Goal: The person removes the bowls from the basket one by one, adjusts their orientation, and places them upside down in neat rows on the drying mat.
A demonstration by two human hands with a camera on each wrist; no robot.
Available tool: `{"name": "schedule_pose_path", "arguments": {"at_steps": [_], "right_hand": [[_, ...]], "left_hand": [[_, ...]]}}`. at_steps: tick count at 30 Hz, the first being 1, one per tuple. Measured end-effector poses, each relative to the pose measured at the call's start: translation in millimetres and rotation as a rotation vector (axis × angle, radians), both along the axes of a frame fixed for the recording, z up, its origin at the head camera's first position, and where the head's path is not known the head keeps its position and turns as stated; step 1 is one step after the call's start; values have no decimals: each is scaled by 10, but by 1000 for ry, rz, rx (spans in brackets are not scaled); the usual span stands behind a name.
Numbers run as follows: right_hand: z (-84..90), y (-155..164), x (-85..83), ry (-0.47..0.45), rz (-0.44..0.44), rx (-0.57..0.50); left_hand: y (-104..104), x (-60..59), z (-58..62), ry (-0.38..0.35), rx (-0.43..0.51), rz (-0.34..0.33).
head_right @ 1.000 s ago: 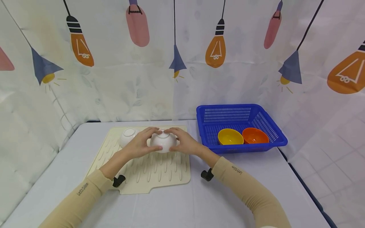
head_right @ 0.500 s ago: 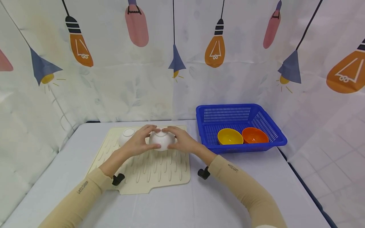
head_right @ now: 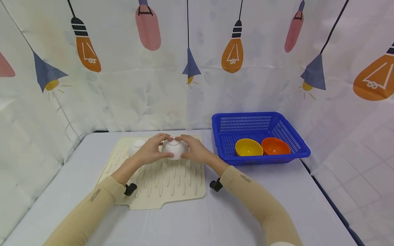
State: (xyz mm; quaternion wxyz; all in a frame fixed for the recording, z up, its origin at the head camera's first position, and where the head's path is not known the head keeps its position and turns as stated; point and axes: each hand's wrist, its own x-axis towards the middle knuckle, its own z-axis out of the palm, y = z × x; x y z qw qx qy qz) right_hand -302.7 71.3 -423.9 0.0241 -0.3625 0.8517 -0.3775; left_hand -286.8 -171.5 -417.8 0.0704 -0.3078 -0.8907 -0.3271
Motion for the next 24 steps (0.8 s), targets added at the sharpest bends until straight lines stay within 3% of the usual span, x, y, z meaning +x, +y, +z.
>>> {"name": "schedule_pose_path", "arguments": {"at_steps": [11,24], "right_hand": [[-69,-82,-129,57,-27,31],[-187,-128,-216,52,-40,73]], "left_hand": [[-1,-143,-67,-23,-45,27],[18,-240,-109,-96,-85,30]]}}
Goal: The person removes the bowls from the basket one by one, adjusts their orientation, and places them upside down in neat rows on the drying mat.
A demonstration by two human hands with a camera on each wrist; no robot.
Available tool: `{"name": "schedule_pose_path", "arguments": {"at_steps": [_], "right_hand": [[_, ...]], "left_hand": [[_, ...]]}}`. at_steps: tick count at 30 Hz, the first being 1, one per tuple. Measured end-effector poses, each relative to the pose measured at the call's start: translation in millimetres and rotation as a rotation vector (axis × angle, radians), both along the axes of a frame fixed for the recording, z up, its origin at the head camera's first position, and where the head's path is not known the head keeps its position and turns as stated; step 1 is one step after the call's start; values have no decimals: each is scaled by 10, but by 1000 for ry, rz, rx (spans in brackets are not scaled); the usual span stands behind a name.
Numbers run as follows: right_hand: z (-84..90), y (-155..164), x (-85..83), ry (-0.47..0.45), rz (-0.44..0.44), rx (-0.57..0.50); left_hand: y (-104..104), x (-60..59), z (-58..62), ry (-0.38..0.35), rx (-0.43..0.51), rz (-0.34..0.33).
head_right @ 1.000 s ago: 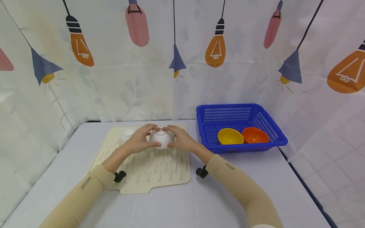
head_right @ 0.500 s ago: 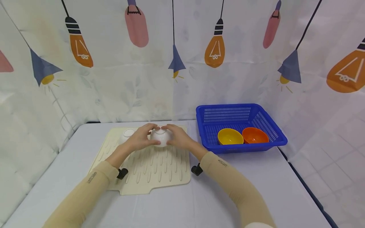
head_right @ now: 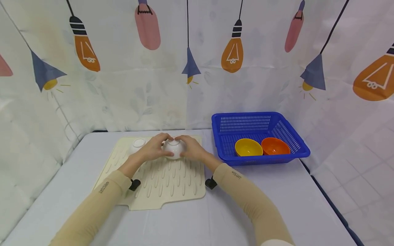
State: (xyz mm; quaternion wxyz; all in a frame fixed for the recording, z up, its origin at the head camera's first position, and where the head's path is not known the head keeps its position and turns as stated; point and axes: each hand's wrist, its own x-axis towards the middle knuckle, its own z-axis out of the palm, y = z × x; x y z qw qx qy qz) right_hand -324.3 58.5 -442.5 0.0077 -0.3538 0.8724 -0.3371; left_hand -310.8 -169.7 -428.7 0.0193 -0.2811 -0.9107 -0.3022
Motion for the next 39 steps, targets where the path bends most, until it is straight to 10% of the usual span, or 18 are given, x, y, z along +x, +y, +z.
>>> {"name": "schedule_pose_path", "arguments": {"at_steps": [39], "right_hand": [[21,84,53,0,-72,126]], "left_hand": [[-55,43,71,-144,-84,-15]]}}
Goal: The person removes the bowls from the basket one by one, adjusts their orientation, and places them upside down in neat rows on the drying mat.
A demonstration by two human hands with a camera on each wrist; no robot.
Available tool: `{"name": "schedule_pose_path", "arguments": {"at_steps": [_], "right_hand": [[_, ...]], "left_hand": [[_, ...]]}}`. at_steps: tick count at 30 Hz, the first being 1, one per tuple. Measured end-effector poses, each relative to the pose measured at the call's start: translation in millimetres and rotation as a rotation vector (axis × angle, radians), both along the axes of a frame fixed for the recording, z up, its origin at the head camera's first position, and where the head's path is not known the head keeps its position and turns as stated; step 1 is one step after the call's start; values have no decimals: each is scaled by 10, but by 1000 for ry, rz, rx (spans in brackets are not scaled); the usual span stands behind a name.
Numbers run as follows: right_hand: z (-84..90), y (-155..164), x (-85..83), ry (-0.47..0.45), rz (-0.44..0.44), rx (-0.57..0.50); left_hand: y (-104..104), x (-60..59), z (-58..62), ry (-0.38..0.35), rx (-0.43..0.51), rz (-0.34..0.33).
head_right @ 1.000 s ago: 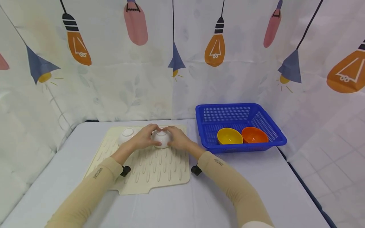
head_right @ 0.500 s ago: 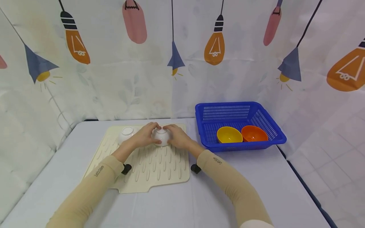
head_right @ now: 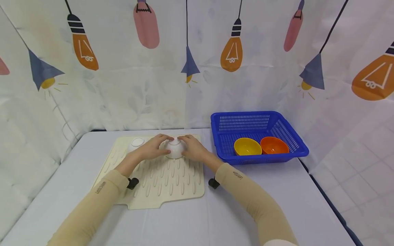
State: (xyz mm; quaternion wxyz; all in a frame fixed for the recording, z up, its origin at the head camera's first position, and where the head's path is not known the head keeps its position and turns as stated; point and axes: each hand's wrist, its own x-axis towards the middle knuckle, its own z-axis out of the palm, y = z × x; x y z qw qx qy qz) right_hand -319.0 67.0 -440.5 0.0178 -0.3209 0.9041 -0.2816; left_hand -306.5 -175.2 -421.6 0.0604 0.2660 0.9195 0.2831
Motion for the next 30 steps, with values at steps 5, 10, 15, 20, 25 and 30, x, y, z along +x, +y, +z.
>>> {"name": "schedule_pose_path", "arguments": {"at_steps": [5,10,15,20,25,30], "right_hand": [[68,24,40,-25,-25,-4],[116,26,68,-32,-23,15],[178,19,116,-43,-35,36],[253,39,174,-41,-31,22],[327,98,216,-32,15,-3],[422,184,254,-64,54,-89]], "left_hand": [[-66,21,18,26,14,-8],[-131,55,49,22,47,14],[-203,87,81,17,88,49],[-304,107,100,62,90,75],[-455,136,143,105,107,100],[-617,150,183,115,116,144]]}}
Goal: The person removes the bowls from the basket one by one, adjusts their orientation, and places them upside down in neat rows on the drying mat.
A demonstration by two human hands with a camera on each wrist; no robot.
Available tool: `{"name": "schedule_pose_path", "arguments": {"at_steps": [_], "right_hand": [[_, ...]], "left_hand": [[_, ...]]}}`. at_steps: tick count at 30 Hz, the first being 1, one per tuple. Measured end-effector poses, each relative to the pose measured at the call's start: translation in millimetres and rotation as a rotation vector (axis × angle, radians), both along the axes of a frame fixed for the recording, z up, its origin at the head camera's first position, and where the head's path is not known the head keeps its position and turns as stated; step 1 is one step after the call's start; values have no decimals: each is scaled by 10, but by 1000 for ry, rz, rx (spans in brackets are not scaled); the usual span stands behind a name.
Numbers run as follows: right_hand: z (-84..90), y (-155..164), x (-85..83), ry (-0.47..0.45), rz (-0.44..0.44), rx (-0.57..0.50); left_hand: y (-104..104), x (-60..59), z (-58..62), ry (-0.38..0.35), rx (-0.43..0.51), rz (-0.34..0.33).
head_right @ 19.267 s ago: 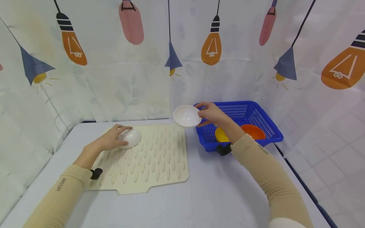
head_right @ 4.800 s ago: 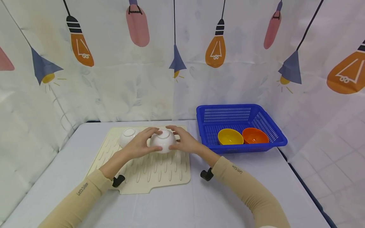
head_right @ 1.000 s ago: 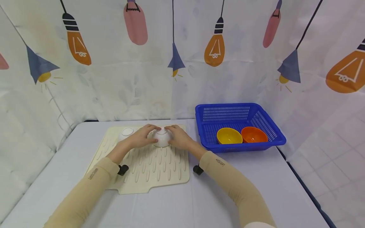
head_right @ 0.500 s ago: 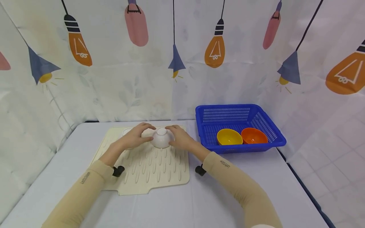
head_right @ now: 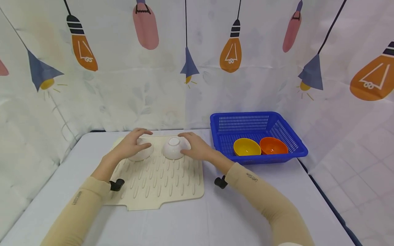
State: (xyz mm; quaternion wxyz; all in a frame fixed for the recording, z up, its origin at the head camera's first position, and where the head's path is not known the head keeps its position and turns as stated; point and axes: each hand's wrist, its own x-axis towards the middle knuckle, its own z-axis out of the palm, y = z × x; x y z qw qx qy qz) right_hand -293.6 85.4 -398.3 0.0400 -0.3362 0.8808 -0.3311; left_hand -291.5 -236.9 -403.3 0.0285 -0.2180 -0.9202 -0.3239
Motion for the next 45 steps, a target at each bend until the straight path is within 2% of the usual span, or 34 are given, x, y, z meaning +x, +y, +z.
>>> {"name": "schedule_pose_path", "arguments": {"at_steps": [11,17,21,31,37,42,45], "right_hand": [[150,220,59,-112,-20,-79],[174,320,54,-96,-13,-84],[206,378,52,-85,-22,-74],[290,488,35,-82,-54,-104],[337,593,4,-111,-87,-142],[375,717,-21,-146,-107,-199],[412,782,-24,-165,-113,-227]], "left_hand": [[-412,114,44,-86,-15,91],[-646,177,20,-168,-35,113],[-786,193,-20,-252,-38,142],[-964,277,-23,-461,55,280],[-1049,299,-56,-565,158,321],[-1107,299,-60,-588,172,370],[-1139,294,-70,-571,176,412]]}}
